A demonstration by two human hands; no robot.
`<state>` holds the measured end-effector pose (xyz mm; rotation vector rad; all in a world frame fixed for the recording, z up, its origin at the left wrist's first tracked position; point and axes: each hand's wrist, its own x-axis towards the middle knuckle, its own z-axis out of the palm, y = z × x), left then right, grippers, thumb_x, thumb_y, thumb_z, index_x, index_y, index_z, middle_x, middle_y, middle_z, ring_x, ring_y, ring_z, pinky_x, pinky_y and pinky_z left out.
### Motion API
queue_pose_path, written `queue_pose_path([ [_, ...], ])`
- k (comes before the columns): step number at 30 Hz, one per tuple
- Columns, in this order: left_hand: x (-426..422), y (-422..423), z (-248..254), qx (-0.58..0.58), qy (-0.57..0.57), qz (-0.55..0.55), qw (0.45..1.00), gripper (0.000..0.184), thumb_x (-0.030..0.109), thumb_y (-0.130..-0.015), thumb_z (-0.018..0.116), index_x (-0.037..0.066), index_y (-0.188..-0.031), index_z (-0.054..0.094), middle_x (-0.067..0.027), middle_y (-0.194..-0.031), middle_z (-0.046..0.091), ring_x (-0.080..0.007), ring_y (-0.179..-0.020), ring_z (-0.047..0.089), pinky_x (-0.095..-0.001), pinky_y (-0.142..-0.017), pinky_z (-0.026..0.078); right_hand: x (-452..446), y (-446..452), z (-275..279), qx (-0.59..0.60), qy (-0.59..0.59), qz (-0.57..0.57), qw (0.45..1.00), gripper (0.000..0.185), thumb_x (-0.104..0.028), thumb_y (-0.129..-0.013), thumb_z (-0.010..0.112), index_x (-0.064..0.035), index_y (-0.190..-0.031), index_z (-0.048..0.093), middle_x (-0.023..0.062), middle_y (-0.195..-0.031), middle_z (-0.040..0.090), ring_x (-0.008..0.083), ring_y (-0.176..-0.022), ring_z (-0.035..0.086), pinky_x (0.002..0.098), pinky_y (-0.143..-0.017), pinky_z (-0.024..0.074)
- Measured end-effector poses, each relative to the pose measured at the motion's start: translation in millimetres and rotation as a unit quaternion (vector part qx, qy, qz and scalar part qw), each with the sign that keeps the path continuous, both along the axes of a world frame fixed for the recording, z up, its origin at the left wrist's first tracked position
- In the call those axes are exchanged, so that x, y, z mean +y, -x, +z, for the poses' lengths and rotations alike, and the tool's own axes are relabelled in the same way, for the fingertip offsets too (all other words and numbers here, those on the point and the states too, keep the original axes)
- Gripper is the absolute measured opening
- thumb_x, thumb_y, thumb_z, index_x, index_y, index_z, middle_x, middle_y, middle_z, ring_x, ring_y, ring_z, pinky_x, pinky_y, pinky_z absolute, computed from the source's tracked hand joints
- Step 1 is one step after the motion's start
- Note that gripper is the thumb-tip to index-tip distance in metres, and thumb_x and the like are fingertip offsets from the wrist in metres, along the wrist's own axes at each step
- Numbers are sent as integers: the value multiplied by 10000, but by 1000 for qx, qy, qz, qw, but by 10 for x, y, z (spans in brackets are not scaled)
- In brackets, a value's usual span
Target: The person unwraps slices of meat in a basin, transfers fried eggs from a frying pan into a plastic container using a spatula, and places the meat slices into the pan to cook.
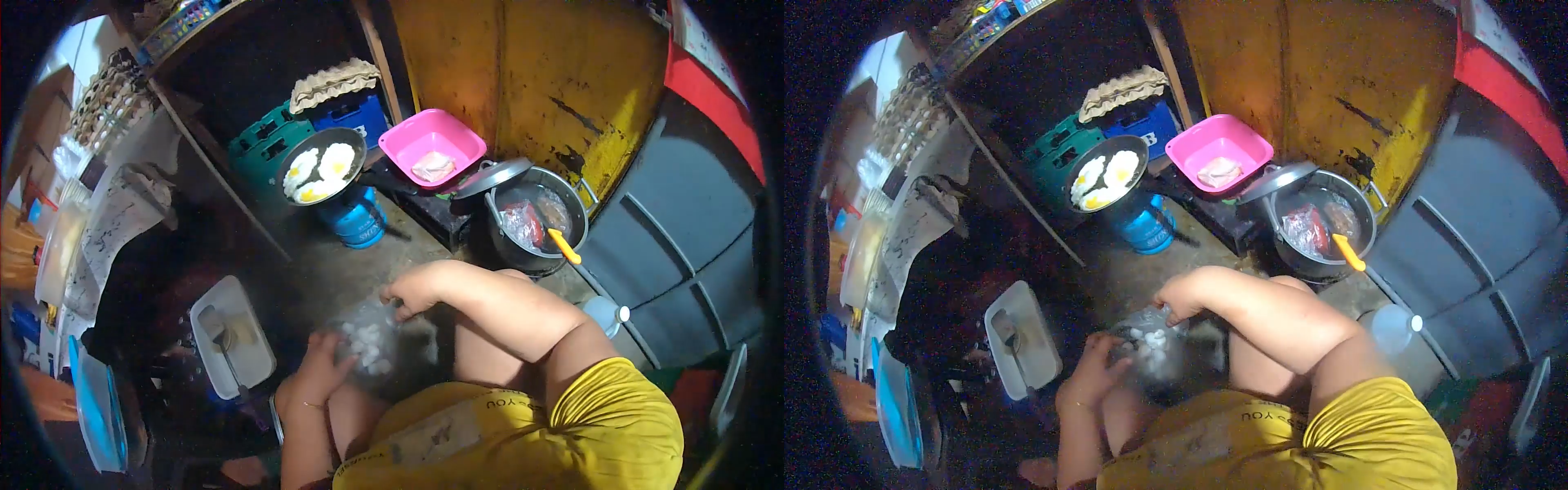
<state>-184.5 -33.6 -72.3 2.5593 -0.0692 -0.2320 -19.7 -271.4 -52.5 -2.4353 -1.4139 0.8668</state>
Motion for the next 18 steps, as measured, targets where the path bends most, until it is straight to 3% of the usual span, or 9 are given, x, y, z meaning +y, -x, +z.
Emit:
queue_pose_path([
  [5,-76,-6,99,27,3,28,999,477,224,-813,723,64,-1228,551,-215,-1354,408,-376,-1247,457,-399,-1035,409,-117,-20,-167,11,6,-14,1000,573,-375,-819,690,-105,-1301,539,178,-1176,636,366,-1093,592,445,-917,464],
  [13,-7,46,-11,-18,-1,-8,1000,443,240,-831,697,67,-1214,559,-203,-1274,459,-378,-1195,492,-403,-1016,417,-141,109,72,1,42,-21,999,564,-397,-826,688,-145,-1307,534,189,-1137,645,371,-1050,608,446,-881,476],
  [15,-3,55,6,-19,29,-13,999,483,264,-804,707,42,-1211,572,-270,-1341,445,-435,-1241,443,-429,-1046,390,-129,100,72,25,57,-26,998,566,-403,-825,691,-150,-1306,534,194,-1128,648,375,-1046,608,448,-880,475],
  [18,-37,73,65,-17,21,-5,1000,476,251,-797,715,43,-1202,575,-257,-1312,463,-427,-1216,458,-421,-1037,395,-144,74,-38,8,34,-10,999,568,-403,-826,692,-154,-1310,531,199,-1127,647,380,-1053,604,446,-892,469],
])
